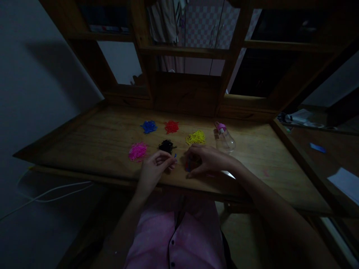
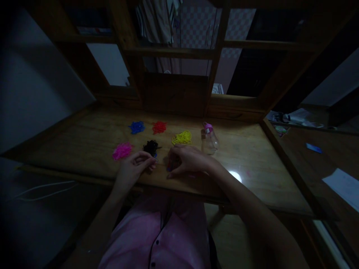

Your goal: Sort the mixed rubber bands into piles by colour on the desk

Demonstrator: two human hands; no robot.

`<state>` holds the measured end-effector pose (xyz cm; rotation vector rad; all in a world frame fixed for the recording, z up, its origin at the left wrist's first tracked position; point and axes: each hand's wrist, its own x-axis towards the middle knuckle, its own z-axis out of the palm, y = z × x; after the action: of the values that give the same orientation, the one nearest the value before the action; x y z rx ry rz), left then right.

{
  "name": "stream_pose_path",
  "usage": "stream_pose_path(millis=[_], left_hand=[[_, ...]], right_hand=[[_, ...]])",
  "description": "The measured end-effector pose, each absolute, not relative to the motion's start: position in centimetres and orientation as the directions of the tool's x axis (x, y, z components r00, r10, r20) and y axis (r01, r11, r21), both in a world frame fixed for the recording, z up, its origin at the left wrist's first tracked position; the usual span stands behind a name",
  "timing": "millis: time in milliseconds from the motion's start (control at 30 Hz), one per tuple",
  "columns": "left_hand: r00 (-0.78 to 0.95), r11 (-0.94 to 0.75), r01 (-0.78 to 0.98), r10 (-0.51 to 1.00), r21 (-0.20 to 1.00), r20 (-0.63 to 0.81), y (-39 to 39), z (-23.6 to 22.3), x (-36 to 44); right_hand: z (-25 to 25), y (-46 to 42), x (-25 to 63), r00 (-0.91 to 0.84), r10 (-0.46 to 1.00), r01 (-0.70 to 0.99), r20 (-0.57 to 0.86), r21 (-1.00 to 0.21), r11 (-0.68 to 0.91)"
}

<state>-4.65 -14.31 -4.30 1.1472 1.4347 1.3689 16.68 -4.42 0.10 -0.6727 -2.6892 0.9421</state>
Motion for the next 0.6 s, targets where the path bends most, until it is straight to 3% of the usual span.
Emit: stream_pose_path(millis=[600], left_hand=[[-0.143, 0.019, 0.041, 0.990, 0.999, -0.012, -14.40, -4.79, -4.55]], right_hand=[[-0.21, -4.61, 16.02, -0.866, 0.499, 0.405, -0.007, -0.594, 0.695]])
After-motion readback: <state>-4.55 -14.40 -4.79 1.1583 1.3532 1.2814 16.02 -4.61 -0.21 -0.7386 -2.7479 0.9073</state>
